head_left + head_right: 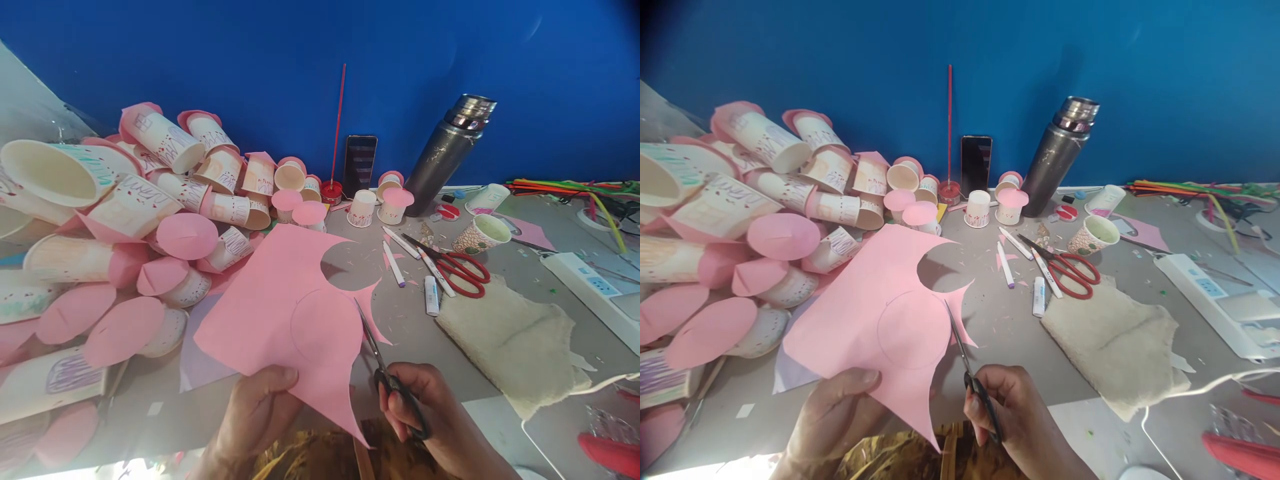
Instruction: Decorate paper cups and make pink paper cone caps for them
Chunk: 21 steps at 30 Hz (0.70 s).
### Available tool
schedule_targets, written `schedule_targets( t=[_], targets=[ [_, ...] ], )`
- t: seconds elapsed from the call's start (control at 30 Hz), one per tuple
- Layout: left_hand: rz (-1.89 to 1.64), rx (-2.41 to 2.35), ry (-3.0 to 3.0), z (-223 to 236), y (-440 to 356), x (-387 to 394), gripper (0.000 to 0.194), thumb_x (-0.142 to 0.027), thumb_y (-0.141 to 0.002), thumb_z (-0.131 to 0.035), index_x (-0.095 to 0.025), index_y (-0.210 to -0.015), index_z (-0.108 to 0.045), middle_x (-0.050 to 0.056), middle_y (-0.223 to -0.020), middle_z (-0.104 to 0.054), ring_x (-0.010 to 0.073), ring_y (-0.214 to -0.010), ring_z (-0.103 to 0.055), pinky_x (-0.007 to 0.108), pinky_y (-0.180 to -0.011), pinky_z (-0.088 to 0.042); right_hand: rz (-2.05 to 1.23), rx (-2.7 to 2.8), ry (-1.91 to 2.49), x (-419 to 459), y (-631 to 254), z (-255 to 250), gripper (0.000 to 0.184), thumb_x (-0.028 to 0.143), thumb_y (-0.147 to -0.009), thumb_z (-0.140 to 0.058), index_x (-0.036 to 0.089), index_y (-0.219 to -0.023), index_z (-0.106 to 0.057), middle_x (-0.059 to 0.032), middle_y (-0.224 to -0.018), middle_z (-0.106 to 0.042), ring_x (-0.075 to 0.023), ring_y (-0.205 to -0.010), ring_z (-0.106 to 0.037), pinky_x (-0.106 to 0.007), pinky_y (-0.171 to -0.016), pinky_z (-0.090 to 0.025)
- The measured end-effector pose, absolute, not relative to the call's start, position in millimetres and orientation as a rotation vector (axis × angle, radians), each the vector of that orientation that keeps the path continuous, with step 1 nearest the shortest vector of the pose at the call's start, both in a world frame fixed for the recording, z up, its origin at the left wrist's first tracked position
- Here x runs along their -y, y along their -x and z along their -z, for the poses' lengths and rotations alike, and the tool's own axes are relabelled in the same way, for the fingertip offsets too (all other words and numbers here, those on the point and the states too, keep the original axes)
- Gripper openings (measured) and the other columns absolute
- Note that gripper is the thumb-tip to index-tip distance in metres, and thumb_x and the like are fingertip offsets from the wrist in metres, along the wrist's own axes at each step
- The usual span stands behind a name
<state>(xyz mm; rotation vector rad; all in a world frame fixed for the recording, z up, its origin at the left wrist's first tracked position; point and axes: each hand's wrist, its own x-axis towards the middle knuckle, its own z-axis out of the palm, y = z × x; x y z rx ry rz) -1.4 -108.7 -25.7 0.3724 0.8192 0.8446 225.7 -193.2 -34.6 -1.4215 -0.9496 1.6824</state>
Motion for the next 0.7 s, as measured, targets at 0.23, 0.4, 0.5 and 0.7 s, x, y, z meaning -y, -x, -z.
schedule_targets(
  t=[0.23, 0.4, 0.5, 0.7],
  targets=[
    [-0.801, -0.818, -0.385, 26.4, 6.7, 107.4, 0.055, -0.015, -0.071, -0.075, -0.010, -0.126, -0.075, 0.013, -0.099, -0.084, 0.0412, -0.110, -0.076, 0.051, -0.094, -0.065, -1.689, 0.968, 1.459, 193.0, -224.8, 31.9, 0.075, 0.093, -0.073, -0.064, 0.018, -0.071, -0.058, 0.0035, -0.053, -0.048, -0.0098, -0.052, -0.038, -0.026, -0.056, -0.031],
    [-0.806, -0.745, -0.410, 26.0, 6.2, 106.2, 0.059, -0.014, -0.074, -0.071, -0.011, -0.133, -0.070, 0.015, -0.112, -0.082, 0.0411, -0.112, -0.076, 0.053, -0.095, -0.065, -1.694, 0.974, 1.472, 194.8, -226.6, 32.7, 0.075, 0.093, -0.072, -0.064, 0.018, -0.072, -0.059, 0.0033, -0.053, -0.050, -0.0097, -0.052, -0.038, -0.026, -0.056, -0.032],
    [-0.802, -0.723, -0.411, 25.3, 5.9, 105.8, 0.059, -0.015, -0.075, -0.071, -0.011, -0.134, -0.070, 0.015, -0.110, -0.083, 0.0419, -0.112, -0.076, 0.055, -0.094, -0.065, -1.694, 0.989, 1.475, 195.0, -226.8, 32.4, 0.075, 0.093, -0.071, -0.064, 0.018, -0.071, -0.058, 0.0036, -0.053, -0.049, -0.0096, -0.052, -0.037, -0.026, -0.056, -0.033],
    [-0.825, -0.773, -0.404, 22.3, 6.4, 104.9, 0.060, -0.014, -0.073, -0.074, -0.011, -0.133, -0.071, 0.014, -0.104, -0.084, 0.0417, -0.111, -0.076, 0.053, -0.091, -0.067, -1.711, 0.976, 1.460, 192.7, -225.5, 29.3, 0.074, 0.093, -0.070, -0.065, 0.020, -0.069, -0.056, 0.0045, -0.052, -0.048, -0.0091, -0.050, -0.035, -0.026, -0.054, -0.033]
  ],
)
